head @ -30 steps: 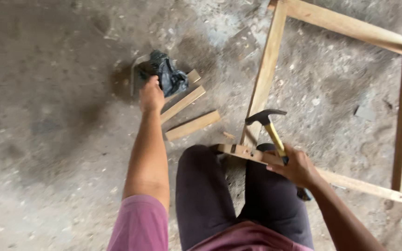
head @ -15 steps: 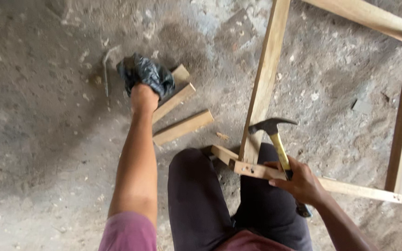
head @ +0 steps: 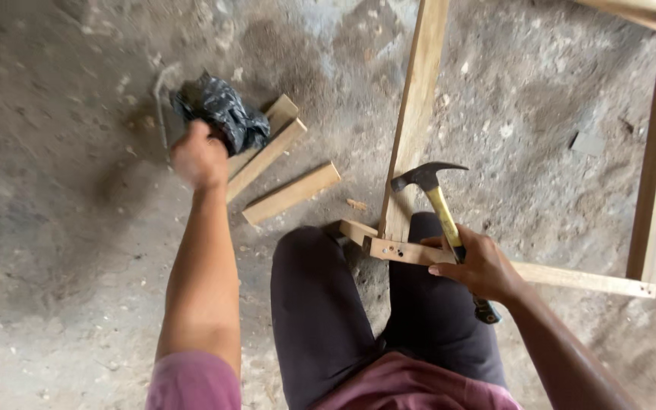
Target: The person sits on the ground and hammers nails into a rectangular wooden frame, attaching a small wooden block to its corner. They reposition the frame, hammer nails at several corners, then stand up and carry the frame across the workshop.
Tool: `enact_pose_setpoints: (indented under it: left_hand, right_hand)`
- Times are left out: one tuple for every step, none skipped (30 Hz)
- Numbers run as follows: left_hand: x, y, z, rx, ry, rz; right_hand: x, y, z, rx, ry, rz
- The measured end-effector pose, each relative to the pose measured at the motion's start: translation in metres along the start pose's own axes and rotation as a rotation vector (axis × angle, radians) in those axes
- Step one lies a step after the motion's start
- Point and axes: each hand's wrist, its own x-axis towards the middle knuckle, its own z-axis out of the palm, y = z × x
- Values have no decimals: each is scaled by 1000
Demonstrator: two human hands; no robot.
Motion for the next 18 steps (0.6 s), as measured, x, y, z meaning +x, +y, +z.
enact_pose_setpoints:
  left_hand:
    - [2,-4,-8,-252,66,-148]
    - [0,-8,-19,-499,122,-297]
    - [-2,-9,-31,-583,216,-383]
    - [-5,-7,-45,-671,313,-465]
    - [-10,0,-59,-760,411,-544]
    - [-27,12,-72,-944,246,-406]
    - [-54,30,-84,-1119,75,-265]
    - [-88,55,-90,-1012,-52,-319]
    - [-117,75,-102,-1129,-354,-317]
    - [-151,106,-102,-1125,-388,-279]
    - [-179,132,-103,-1461,-588,-226]
    - [-208,144,-118,-869,-634,-20]
    - [-221,165,-112,-840,-581,94]
    - [-230,179,-109,-809,-525,205]
    - [-235,187,-107,-771,-532,205]
    - [-235,192,-105,-733,-540,211]
    - [-234,195,-102,-698,-544,218]
    - [-231,195,-100,-647,-470,307]
  right_hand:
    - [1,-1,0,-6,-6,-9]
    - [1,-2,0,-9,-21,-12]
    - [2,-2,0,-6,-9,-19]
    - [3,-2,0,-3,7,-27]
    - [3,-1,0,1,25,-36]
    - [4,-1,1,-12,35,-47]
    - [4,0,1,-29,44,-60]
    - [4,0,1,-46,50,-71]
    - [4,0,2,-47,44,-62]
    - [4,0,2,-50,43,-52]
    - [4,0,2,-54,44,-41]
    - [4,0,2,-46,35,-32]
    - [4,-1,2,-38,24,-26]
    - [5,-2,2,-32,13,-21]
    - [5,-2,1,-42,23,-41]
    - [5,-2,1,-50,38,-59]
    - [6,-1,0,-59,55,-80]
    - [7,-1,0,-62,64,-99]
